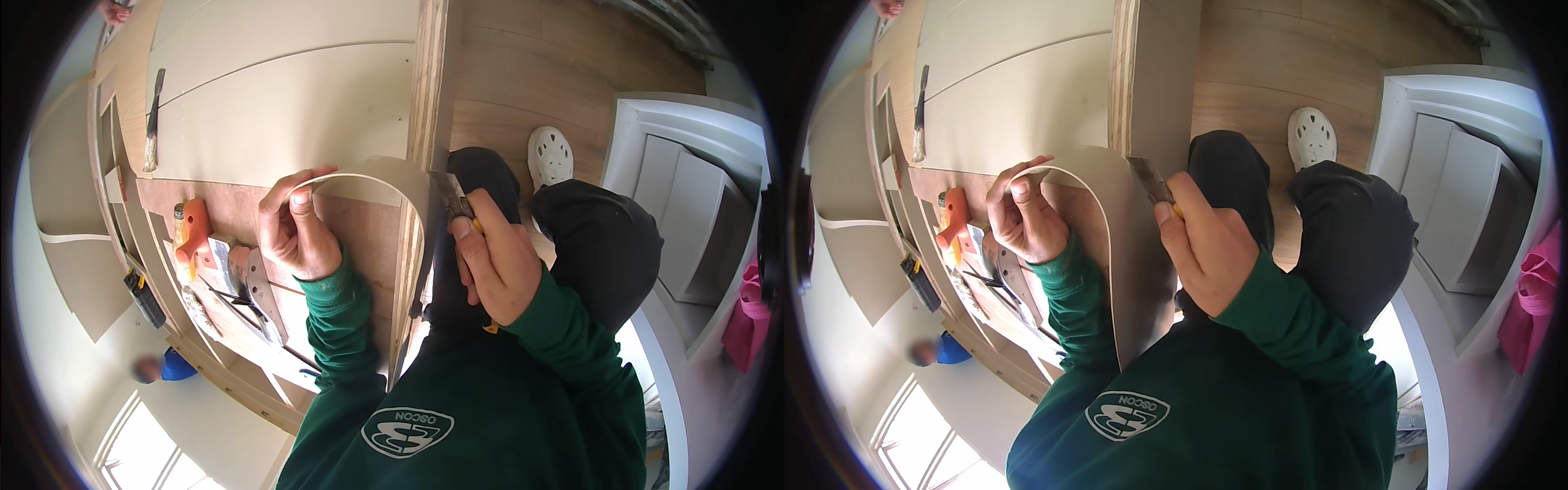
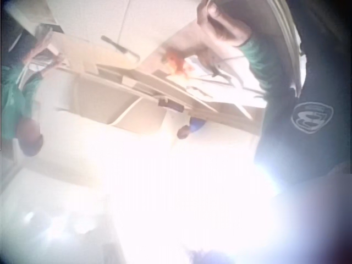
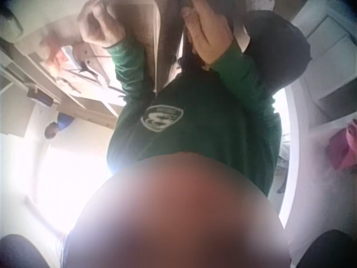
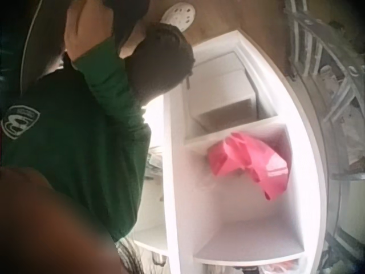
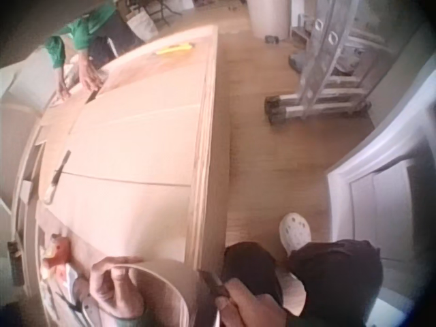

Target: The person kneels on the floor and uses a red edge banding trimmer to remove excess edge banding from a wooden furniture panel. They then switch to a yellow utility knife to trim the curved edges of the panel, peeling away the excess material.

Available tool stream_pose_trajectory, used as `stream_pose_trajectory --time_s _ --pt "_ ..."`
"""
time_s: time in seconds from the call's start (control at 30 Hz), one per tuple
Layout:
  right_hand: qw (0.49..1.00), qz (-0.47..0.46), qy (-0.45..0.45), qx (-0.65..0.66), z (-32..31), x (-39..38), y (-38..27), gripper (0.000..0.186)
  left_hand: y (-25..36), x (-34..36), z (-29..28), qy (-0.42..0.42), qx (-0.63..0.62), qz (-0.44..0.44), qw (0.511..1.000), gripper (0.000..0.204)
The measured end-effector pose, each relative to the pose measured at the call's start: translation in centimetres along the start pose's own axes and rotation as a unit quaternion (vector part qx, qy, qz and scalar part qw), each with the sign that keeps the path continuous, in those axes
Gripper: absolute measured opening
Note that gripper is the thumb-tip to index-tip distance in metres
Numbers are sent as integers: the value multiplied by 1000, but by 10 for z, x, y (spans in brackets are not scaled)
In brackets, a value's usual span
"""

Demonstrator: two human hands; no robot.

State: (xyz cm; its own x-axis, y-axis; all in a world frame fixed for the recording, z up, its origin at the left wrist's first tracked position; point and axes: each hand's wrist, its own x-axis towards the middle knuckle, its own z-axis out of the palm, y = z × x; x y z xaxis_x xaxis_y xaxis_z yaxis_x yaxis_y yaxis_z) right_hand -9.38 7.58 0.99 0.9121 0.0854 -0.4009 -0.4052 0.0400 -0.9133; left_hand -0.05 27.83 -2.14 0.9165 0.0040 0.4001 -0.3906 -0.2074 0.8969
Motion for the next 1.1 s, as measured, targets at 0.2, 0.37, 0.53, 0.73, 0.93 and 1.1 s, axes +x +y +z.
stream_pose_trajectory --time_s 0.2,0.37,0.53,0.73,0.93,1.1 --pt "1000 12 11 3 3 1 -5 25 1 0 1 -6 -2 7 1000 13" --pt "993 91 -41 64 -6 0 -14 25 5 -5 -2 -9 9 8 1000 13" --pt "989 119 -63 62 -11 5 -23 24 10 -13 -6 -16 2 -20 1000 14" --pt "987 126 -85 43 -12 19 -26 14 7 -23 -11 1 1 -54 999 16" --pt "995 75 -72 -11 -7 18 -25 18 1 -24 -19 12 -27 -74 997 16" --pt "995 72 -67 -21 -9 5 -17 17 3 -23 -16 15 -40 -56 997 16"
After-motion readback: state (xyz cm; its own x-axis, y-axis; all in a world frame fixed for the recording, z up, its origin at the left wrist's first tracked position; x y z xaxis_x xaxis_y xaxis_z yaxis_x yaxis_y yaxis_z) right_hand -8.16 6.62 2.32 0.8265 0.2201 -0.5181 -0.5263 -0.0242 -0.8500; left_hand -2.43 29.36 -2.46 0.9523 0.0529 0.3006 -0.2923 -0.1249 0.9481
